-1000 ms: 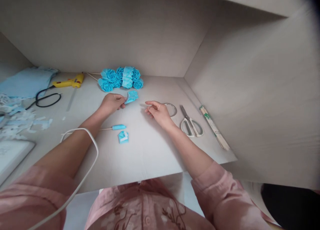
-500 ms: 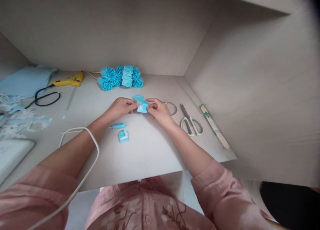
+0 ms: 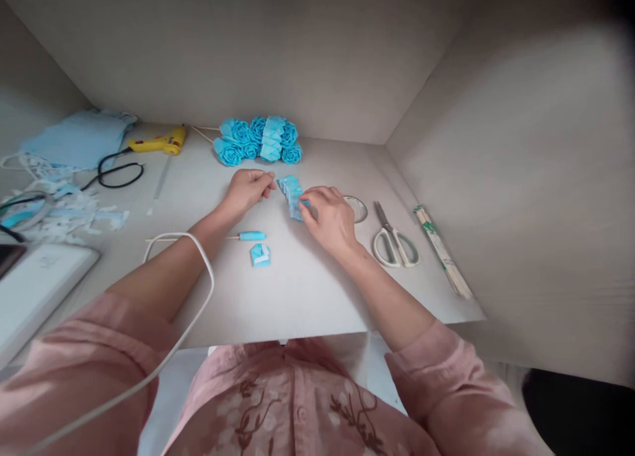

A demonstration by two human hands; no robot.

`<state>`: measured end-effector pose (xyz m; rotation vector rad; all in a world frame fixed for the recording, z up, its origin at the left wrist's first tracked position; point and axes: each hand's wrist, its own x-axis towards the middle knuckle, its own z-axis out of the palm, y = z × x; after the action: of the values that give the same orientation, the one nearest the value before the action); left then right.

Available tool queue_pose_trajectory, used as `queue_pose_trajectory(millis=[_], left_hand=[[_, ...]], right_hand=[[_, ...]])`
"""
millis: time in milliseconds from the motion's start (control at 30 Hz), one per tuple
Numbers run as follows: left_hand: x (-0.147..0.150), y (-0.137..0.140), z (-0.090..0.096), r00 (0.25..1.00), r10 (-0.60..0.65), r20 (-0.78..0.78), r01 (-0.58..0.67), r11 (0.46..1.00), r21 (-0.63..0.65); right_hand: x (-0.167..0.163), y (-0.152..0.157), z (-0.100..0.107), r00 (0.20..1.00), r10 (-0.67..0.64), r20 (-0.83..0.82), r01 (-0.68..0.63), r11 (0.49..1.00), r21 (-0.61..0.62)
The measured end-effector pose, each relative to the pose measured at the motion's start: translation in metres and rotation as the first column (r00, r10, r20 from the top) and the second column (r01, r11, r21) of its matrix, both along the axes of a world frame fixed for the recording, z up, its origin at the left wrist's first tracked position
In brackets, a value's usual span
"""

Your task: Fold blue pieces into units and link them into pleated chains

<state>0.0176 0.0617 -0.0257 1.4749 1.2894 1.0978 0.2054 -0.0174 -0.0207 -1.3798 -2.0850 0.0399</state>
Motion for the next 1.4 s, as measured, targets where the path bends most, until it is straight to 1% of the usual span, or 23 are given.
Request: queue_pose_trajectory(millis=[33,100,133,200,300,400,467,567,633,667,733,767,800,833,900,933,1000,1100,1167,1200,1267,1333,1400], left_hand=[[0.000,0.000,0.000,1.000,0.003,0.006,-0.003,1.000,0.012],[0.000,0.000,0.000,1.000,0.001,0.011,-0.001,0.999,0.033],[0.000,0.000,0.001,1.000,0.000,0.008,0.000,0.999,0.043],[0.001,0.000,0.001,1.000,-0.001,-0.008,0.001,0.998,0.058],[0.002,-0.001,0.002,1.000,-0.010,-0.028,0.012,0.998,0.067],[0.004,-0.004,0.004,0.999,-0.043,-0.029,0.045,0.997,0.069],[0.005,-0.007,0.006,0.998,-0.060,-0.024,0.061,0.996,0.064],[0.008,-0.011,0.011,0.997,-0.081,-0.005,0.081,0.996,0.042],[0.009,-0.014,0.015,0.994,-0.109,0.018,0.109,0.994,0.021],[0.009,-0.015,0.016,0.991,-0.129,0.031,0.129,0.992,0.009],[0.011,-0.017,0.019,0.983,-0.176,0.058,0.177,0.984,-0.012],[0.012,-0.019,0.020,0.977,-0.202,0.070,0.204,0.979,-0.022],[0.013,-0.020,0.021,0.970,-0.232,0.078,0.235,0.972,-0.030],[0.014,-0.022,0.022,0.961,-0.263,0.084,0.267,0.963,-0.038],[0.017,-0.026,0.025,0.944,-0.319,0.080,0.324,0.945,-0.055],[0.019,-0.028,0.027,0.935,-0.349,0.065,0.353,0.934,-0.061],[0.023,-0.032,0.030,0.912,-0.411,0.012,0.411,0.909,-0.074],[0.026,-0.036,0.032,0.884,-0.466,-0.045,0.460,0.882,-0.099],[0.026,-0.038,0.032,0.898,-0.438,-0.039,0.432,0.895,-0.110],[0.025,-0.039,0.031,0.912,-0.409,-0.028,0.403,0.908,-0.112],[0.023,-0.041,0.029,0.939,-0.343,0.004,0.340,0.932,-0.124],[0.019,-0.045,0.027,0.955,-0.292,0.045,0.295,0.943,-0.154],[0.016,-0.048,0.024,0.963,-0.255,0.085,0.267,0.947,-0.177]], right_hand=[[-0.005,-0.003,0.000,0.995,0.104,0.008,-0.103,0.995,-0.012],[-0.016,-0.010,-0.002,0.949,0.313,0.033,-0.310,0.948,-0.069],[-0.021,-0.012,-0.004,0.919,0.392,0.046,-0.387,0.917,-0.092],[-0.030,-0.016,-0.010,0.865,0.495,0.081,-0.486,0.867,-0.110],[-0.037,-0.020,-0.015,0.804,0.567,0.182,-0.549,0.824,-0.141],[-0.041,-0.021,-0.015,0.772,0.575,0.270,-0.540,0.818,-0.199],[-0.041,-0.021,-0.012,0.772,0.581,0.256,-0.537,0.813,-0.225],[-0.035,-0.017,-0.006,0.799,0.584,0.147,-0.548,0.806,-0.225],[-0.027,-0.011,-0.001,0.829,0.560,0.013,-0.547,0.814,-0.196],[-0.022,-0.008,0.001,0.842,0.533,-0.082,-0.539,0.824,-0.178],[-0.010,0.000,0.004,0.844,0.424,-0.329,-0.492,0.855,-0.161],[-0.005,0.004,0.004,0.820,0.336,-0.464,-0.455,0.873,-0.173],[0.000,0.008,0.004,0.774,0.230,-0.590,-0.416,0.887,-0.200],[0.005,0.012,0.003,0.712,0.129,-0.690,-0.386,0.893,-0.230],[0.011,0.019,-0.001,0.584,-0.021,-0.812,-0.362,0.888,-0.284],[0.012,0.021,-0.002,0.540,-0.068,-0.839,-0.361,0.881,-0.305],[0.013,0.023,-0.005,0.498,-0.122,-0.859,-0.363,0.870,-0.334],[0.010,0.022,-0.006,0.503,-0.144,-0.852,-0.354,0.865,-0.355],[0.008,0.020,-0.006,0.509,-0.142,-0.849,-0.358,0.862,-0.359],[0.008,0.020,-0.006,0.499,-0.141,-0.855,-0.368,0.858,-0.357],[0.008,0.019,-0.005,0.444,-0.144,-0.884,-0.409,0.846,-0.343],[0.009,0.018,-0.004,0.380,-0.156,-0.912,-0.459,0.824,-0.332],[0.010,0.018,-0.003,0.358,-0.168,-0.918,-0.497,0.799,-0.340]])
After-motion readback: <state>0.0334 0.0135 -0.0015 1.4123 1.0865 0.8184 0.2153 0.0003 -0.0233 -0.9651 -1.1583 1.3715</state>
